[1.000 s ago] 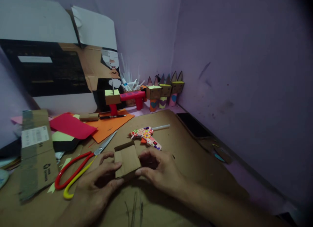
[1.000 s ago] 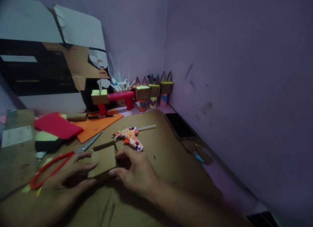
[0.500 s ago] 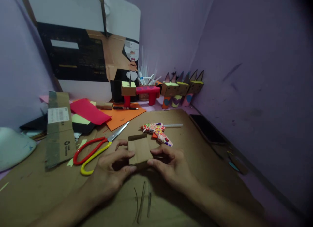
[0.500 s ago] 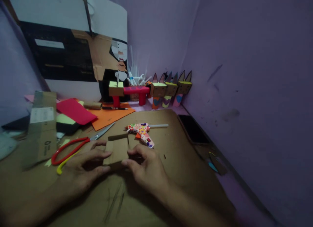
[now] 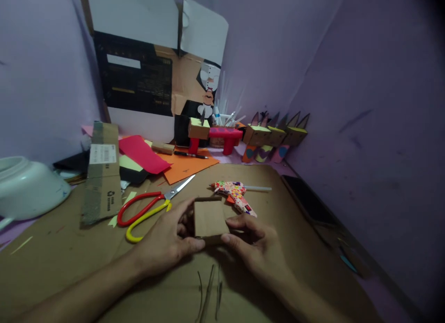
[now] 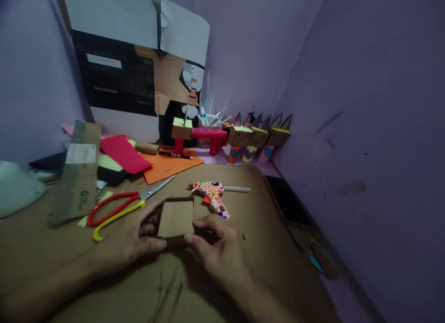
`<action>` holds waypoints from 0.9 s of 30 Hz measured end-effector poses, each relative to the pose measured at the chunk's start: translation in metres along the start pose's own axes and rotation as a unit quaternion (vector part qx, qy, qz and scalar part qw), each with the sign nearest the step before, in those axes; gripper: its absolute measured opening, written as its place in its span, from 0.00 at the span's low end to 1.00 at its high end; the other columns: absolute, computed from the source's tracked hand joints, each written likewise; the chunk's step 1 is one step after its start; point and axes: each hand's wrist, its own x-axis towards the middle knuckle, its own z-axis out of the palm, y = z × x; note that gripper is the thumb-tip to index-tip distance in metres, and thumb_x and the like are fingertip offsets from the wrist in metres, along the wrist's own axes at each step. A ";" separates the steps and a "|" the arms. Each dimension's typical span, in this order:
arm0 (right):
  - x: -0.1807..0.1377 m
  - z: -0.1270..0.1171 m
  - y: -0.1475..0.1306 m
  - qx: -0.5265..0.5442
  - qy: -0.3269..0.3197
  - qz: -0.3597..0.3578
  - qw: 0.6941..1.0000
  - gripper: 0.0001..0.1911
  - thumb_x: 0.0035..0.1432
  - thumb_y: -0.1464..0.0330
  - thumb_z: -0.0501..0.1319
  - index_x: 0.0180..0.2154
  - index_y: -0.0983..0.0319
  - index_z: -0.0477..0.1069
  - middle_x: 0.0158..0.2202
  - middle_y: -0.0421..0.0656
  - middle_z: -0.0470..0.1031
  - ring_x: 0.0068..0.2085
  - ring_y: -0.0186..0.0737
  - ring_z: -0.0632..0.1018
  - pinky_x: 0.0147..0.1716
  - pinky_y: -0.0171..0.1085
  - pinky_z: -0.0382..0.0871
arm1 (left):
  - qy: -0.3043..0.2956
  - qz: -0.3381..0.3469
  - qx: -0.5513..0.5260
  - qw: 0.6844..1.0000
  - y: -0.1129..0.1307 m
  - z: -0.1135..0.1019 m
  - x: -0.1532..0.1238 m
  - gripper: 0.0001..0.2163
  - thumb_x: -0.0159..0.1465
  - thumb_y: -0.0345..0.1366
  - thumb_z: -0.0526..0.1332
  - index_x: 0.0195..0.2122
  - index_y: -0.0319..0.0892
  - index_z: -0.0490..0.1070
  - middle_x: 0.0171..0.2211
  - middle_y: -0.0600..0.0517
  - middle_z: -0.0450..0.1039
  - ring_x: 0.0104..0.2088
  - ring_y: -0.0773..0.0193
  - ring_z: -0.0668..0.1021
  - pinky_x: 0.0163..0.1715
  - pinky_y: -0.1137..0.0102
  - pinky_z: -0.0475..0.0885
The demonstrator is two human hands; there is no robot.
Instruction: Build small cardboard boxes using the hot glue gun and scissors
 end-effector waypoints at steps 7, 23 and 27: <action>0.001 -0.001 -0.003 -0.003 0.006 -0.007 1.000 0.06 0.46 0.66 0.68 0.29 0.62 0.76 0.29 0.45 0.80 0.32 0.43 0.80 0.31 0.36 0.74 | -0.012 0.002 -0.003 1.000 0.001 -0.002 0.002 0.30 0.50 0.29 0.65 0.55 0.41 0.61 0.47 0.47 0.73 0.45 0.56 0.76 0.40 0.65 0.73; 0.003 0.003 -0.003 0.046 0.007 0.026 0.999 0.12 0.51 0.62 0.65 0.37 0.59 0.71 0.36 0.45 0.77 0.37 0.43 0.79 0.35 0.37 0.75 | 0.040 0.094 0.013 0.995 0.012 0.002 0.003 0.32 0.51 0.28 0.65 0.58 0.44 0.59 0.51 0.48 0.72 0.48 0.56 0.75 0.46 0.64 0.71; 0.009 0.007 -0.002 0.108 -0.022 0.024 0.994 0.27 0.50 0.57 0.66 0.51 0.55 0.64 0.55 0.48 0.69 0.55 0.50 0.71 0.47 0.43 0.72 | 0.061 0.120 0.068 0.989 0.018 0.000 0.003 0.32 0.50 0.33 0.67 0.57 0.42 0.60 0.49 0.47 0.72 0.48 0.54 0.74 0.47 0.63 0.70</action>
